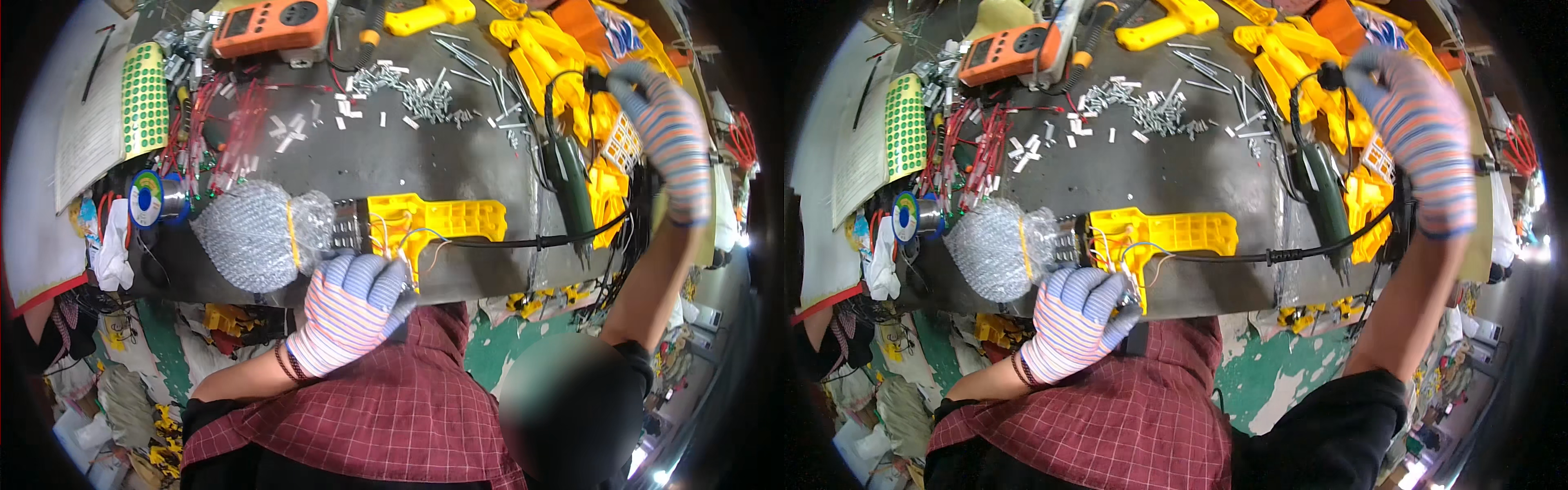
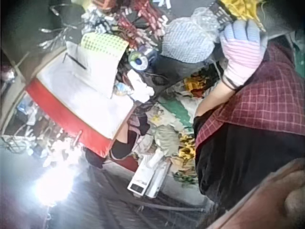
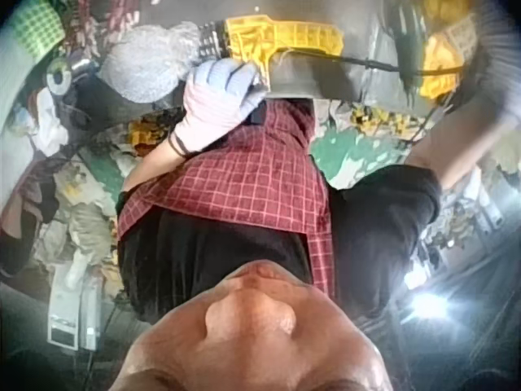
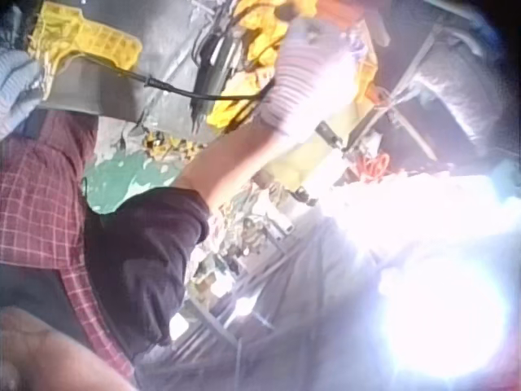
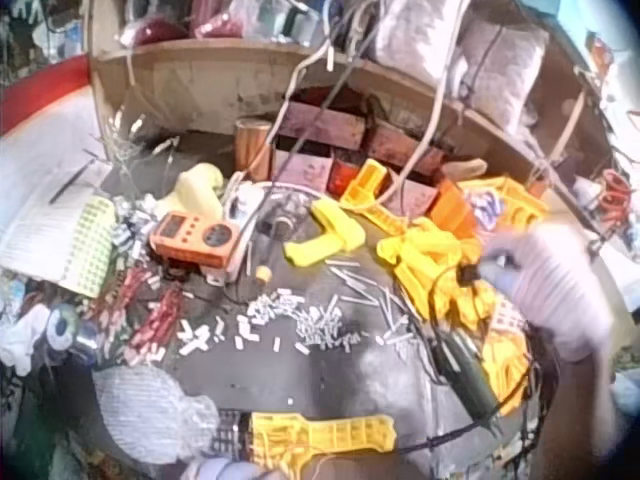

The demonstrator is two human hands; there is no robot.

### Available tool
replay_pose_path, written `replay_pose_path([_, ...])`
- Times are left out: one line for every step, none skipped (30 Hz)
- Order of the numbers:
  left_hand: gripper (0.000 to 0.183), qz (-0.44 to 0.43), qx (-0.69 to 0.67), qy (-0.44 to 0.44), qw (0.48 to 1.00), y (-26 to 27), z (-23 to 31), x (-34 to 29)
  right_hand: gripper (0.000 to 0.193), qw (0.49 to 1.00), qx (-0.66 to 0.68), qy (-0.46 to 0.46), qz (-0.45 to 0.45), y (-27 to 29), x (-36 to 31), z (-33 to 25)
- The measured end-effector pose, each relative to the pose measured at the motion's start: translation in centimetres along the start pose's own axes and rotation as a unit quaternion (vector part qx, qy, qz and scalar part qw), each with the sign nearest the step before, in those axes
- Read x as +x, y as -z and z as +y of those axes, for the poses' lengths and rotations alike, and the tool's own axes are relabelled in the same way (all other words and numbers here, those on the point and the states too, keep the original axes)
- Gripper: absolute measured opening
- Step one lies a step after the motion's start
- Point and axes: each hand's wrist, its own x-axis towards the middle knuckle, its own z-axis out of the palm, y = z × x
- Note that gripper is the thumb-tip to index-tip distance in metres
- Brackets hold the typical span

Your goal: Assemble the internal components and shell of a yellow heat gun, including soldering wires and fitting the heating element.

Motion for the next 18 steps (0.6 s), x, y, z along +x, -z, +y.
replay_pose_path([0.042,-0.004,0.035,0.020,0.999,-0.1,0.3,-0.1,0.025,0.997,-0.050,-0.042,-0.048,-3.4,-0.1,1.4])
replay_pose_path([0.041,-0.022,0.038,0.012,0.999,0.2,0.5,0.1,0.028,0.994,-0.063,-0.065,-0.065,-5.5,-1.8,3.6])
replay_pose_path([0.043,-0.036,0.043,0.005,0.998,0.3,0.4,0.3,0.027,0.989,-0.039,-0.120,-0.075,-6.4,-3.6,3.1])
replay_pose_path([0.045,-0.042,0.053,-0.007,0.998,0.6,0.6,0.5,0.028,0.994,-0.055,-0.086,-0.033,-7.6,-5.6,4.3])
replay_pose_path([0.046,-0.048,0.065,-0.015,0.997,0.7,0.7,0.6,0.029,0.996,-0.069,-0.048,0.010,-8.6,-7.0,4.9])
replay_pose_path([0.048,-0.055,0.068,-0.017,0.996,0.6,0.8,0.4,0.030,0.995,-0.078,-0.033,0.051,-9.0,-8.6,4.5])
replay_pose_path([0.047,-0.055,0.071,-0.020,0.996,0.6,0.9,0.6,0.030,0.992,-0.087,-0.019,0.092,-9.0,-10.2,2.9])
replay_pose_path([0.046,-0.044,0.068,-0.025,0.996,0.6,0.9,0.6,0.030,0.994,-0.008,0.053,0.093,-9.1,-11.8,1.9])
replay_pose_path([0.045,-0.032,0.067,-0.028,0.997,0.5,0.9,0.5,0.029,0.985,0.072,0.126,0.094,-9.1,-13.2,0.8])
replay_pose_path([0.042,-0.045,0.068,-0.024,0.996,0.6,0.9,0.6,0.028,0.980,0.104,0.170,-0.005,-8.8,-13.7,-1.0])
replay_pose_path([0.041,-0.042,0.072,-0.030,0.996,0.7,0.8,0.7,0.027,0.964,0.132,0.208,-0.103,-8.1,-14.3,-2.3])
replay_pose_path([0.040,-0.049,0.069,-0.034,0.996,0.9,0.8,0.9,0.027,0.966,0.132,0.208,-0.075,-9.9,-15.7,-2.5])
replay_pose_path([0.039,-0.055,0.058,-0.046,0.996,1.1,0.6,1.1,0.027,0.971,0.124,0.199,-0.047,-11.8,-17.6,-2.6])
replay_pose_path([0.039,-0.054,0.056,-0.048,0.996,1.1,0.6,1.1,0.027,0.969,0.147,0.198,-0.012,-13.0,-17.9,-2.2])
replay_pose_path([0.038,-0.055,0.065,-0.054,0.995,1.1,0.6,1.1,0.027,0.970,0.145,0.196,-0.012,-12.8,-18.0,-2.2])
replay_pose_path([0.037,-0.059,0.077,-0.059,0.994,1.0,0.7,1.2,0.026,0.964,0.183,0.194,-0.006,-12.8,-18.0,-2.0])
replay_pose_path([0.037,-0.061,0.077,-0.059,0.993,0.9,0.7,1.3,0.026,0.956,0.221,0.192,-0.001,-12.7,-18.0,-2.0])
replay_pose_path([0.035,-0.056,0.069,-0.066,0.994,0.7,0.7,1.6,0.026,0.947,0.249,0.201,0.028,-11.9,-17.6,-2.1])
